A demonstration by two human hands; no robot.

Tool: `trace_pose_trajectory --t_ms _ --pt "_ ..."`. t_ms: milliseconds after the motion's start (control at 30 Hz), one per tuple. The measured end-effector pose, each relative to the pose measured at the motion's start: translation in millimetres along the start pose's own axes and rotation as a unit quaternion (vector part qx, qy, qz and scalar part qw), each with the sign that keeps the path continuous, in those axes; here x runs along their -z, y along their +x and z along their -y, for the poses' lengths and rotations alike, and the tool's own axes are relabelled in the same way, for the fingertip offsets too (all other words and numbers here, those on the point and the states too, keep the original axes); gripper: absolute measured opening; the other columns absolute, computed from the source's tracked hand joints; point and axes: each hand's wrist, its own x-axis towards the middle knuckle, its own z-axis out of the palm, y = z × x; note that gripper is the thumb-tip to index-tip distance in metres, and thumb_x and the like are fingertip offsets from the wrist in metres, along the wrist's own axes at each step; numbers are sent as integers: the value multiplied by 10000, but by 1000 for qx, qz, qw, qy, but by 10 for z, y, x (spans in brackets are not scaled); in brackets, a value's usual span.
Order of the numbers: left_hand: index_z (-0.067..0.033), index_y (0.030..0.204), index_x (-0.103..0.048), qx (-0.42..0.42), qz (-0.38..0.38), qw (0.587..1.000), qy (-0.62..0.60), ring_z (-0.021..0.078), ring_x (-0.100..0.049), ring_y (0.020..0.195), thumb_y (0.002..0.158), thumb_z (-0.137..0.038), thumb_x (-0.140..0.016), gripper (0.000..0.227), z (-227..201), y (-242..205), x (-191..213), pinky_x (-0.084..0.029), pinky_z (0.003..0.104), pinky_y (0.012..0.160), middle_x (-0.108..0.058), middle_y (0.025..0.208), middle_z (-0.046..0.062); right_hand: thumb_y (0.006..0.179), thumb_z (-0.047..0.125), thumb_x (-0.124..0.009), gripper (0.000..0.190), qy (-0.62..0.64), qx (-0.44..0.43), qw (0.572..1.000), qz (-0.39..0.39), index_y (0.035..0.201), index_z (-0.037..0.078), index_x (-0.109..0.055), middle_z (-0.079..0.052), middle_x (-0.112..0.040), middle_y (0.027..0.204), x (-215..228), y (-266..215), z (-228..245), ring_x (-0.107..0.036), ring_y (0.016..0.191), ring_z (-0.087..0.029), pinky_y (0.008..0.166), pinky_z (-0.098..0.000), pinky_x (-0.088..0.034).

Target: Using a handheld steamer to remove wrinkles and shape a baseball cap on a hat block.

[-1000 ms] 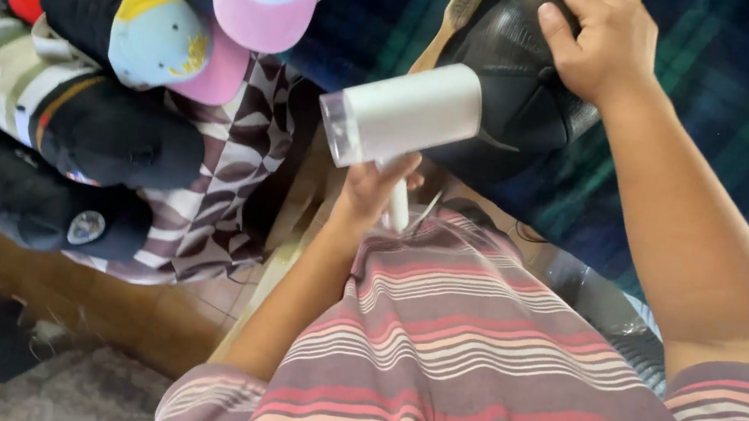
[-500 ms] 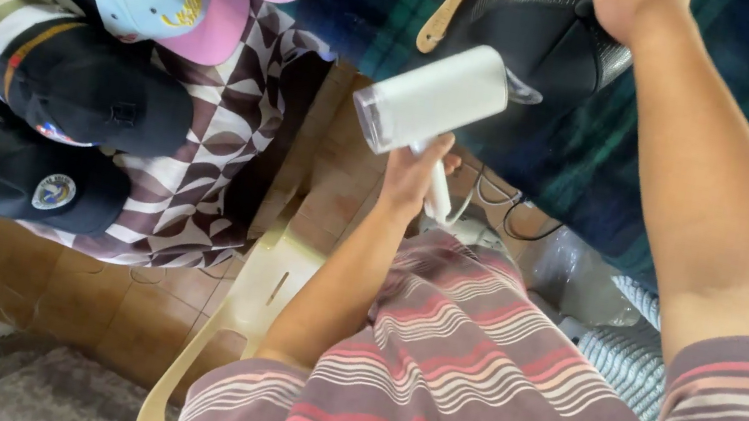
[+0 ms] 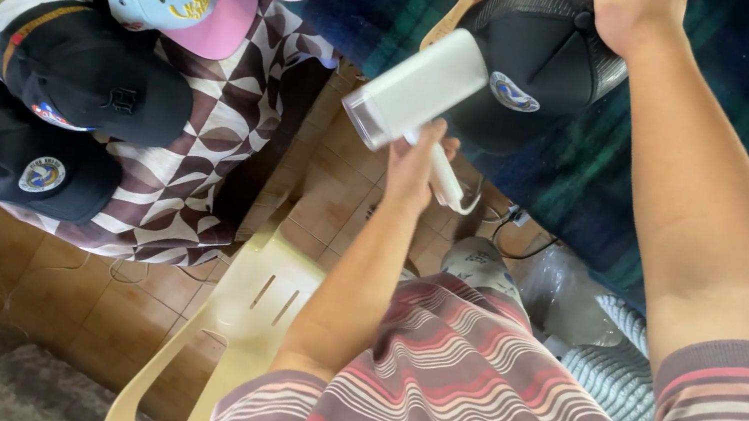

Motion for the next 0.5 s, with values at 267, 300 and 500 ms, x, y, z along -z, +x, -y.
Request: trace_pose_trajectory --t_ms 267,300,500 --pt "-121 1327 -511 28 -44 999 0 208 -694 805 810 -195 -753 576 193 -127 -65 -591 364 781 -662 1168 125 1201 531 -643 513 56 46 997 -24 897 120 -682 -63 -657 802 95 56 298 -667 793 -364 580 -505 -457" --pt "-89 1303 -524 22 -32 999 -9 228 -688 778 834 -175 -747 527 395 -201 -73 -598 362 736 -653 1146 137 1182 466 -610 423 63 83 994 -38 954 125 -717 -80 -694 874 186 45 385 -673 823 -375 594 -505 -471" --pt "-58 1239 -550 7 -93 992 -79 229 -686 718 856 -133 -744 436 612 -307 -347 -592 371 701 -682 1011 146 1148 367 -513 354 74 161 983 -51 1139 109 -754 -130 -730 1100 322 29 511 -641 1000 -397 658 -540 -523"
